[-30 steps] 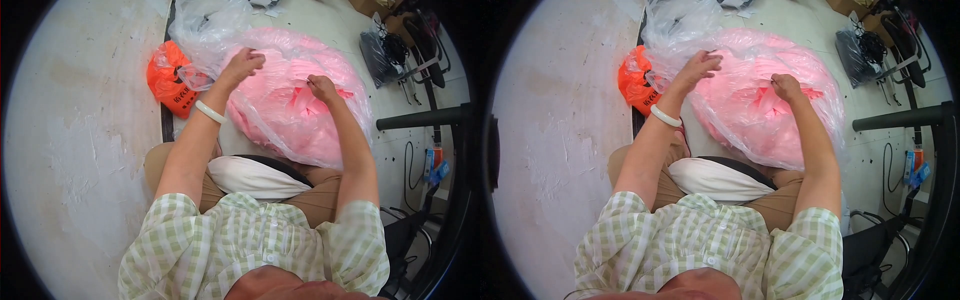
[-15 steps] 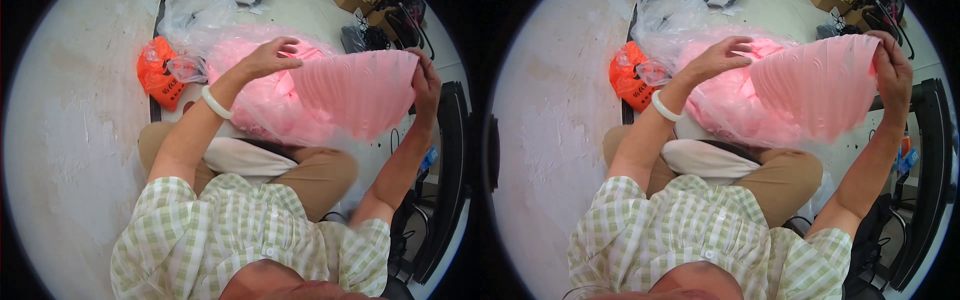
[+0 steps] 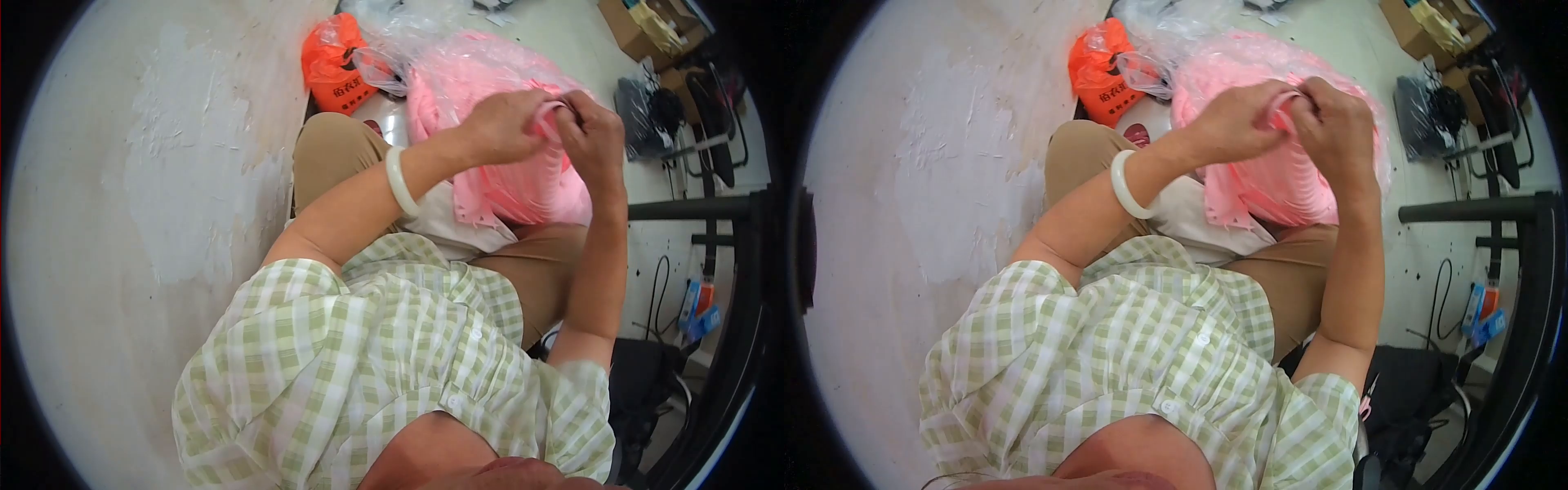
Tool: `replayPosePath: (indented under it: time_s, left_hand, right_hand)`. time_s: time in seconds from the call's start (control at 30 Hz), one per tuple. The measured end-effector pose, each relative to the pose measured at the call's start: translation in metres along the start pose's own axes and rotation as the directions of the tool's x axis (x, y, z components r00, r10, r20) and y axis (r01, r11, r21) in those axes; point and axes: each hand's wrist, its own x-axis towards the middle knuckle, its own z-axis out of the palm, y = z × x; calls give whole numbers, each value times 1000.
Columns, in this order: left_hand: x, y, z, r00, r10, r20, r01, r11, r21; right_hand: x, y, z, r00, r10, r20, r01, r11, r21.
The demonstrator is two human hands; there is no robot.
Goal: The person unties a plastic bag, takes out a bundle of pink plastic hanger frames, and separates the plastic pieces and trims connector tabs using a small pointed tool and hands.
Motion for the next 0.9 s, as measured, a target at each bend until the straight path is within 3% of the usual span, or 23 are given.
replayPosePath:
  time_s: [0.07, 0.17, 0.2, 0.27, 0.3, 0.37, 0.4, 0.43, 0.5, 0.6, 0.67, 0.7, 0.77, 0.8, 0.87, 0.9]
  left_hand:
    - [-1, -10, -1, 999, 1, -35, 0, 999, 44]
    - [-8, -18, -8, 997, -3, 77, -1, 999, 52]
    - [-9, -13, -12, 989, -13, 146, 10, 1000, 23]
    - [-9, -14, -9, 984, -58, 169, 62, 998, -16]
    - [-11, -20, -8, 976, -84, 202, 100, 992, -71]
    - [-14, -14, -7, 927, -285, 244, 323, 937, -132]
    - [-14, -18, -7, 937, -220, 270, 260, 958, -123]
    - [-14, -22, -6, 943, -156, 293, 197, 973, -116]
    - [-15, -22, -7, 935, -182, 304, 228, 966, -122]
    - [-19, -27, 2, 912, -191, 362, 261, 953, -156]
    - [-23, -36, 13, 837, -277, 471, 424, 873, -240]
    - [-23, -35, 22, 834, -261, 486, 416, 876, -243]
    - [-30, -12, 44, 912, -62, 406, 179, 950, -257]
    - [-31, 5, 50, 898, -16, 439, 147, 952, -267]
    - [-31, 44, 59, 903, 18, 429, 116, 952, -283]
    - [-31, 56, 60, 911, 35, 411, 93, 953, -288]
  right_hand:
    - [-9, -7, -2, 1000, 8, 6, -9, 997, 78]
    - [-34, 3, 7, 997, 59, 52, -64, 994, 92]
    - [-43, 7, 8, 1000, 25, 19, -28, 981, 192]
    - [-59, 10, 4, 975, -32, -221, 72, 982, 175]
    - [-73, 13, -6, 972, 15, -236, 15, 992, 123]
    - [-99, 15, -27, 891, 352, -287, -246, 905, 348]
    - [-114, 16, -38, 862, 419, -285, -317, 885, 342]
    - [-129, 18, -43, 844, 436, -313, -338, 884, 322]
    - [-156, 24, -38, 734, 558, -387, -423, 822, 382]
    - [-190, 34, -39, 666, 559, -493, -459, 829, 319]
    - [-202, 28, -56, 599, 623, -503, -507, 781, 364]
    - [-199, 29, -64, 585, 625, -517, -515, 779, 359]
    - [-189, 30, -75, 563, 578, -591, -339, 813, 472]
    - [-180, 20, -74, 587, 611, -531, -296, 772, 562]
    - [-160, 7, -55, 722, 511, -466, -94, 740, 666]
    - [-149, -8, -48, 778, 503, -378, -122, 710, 694]
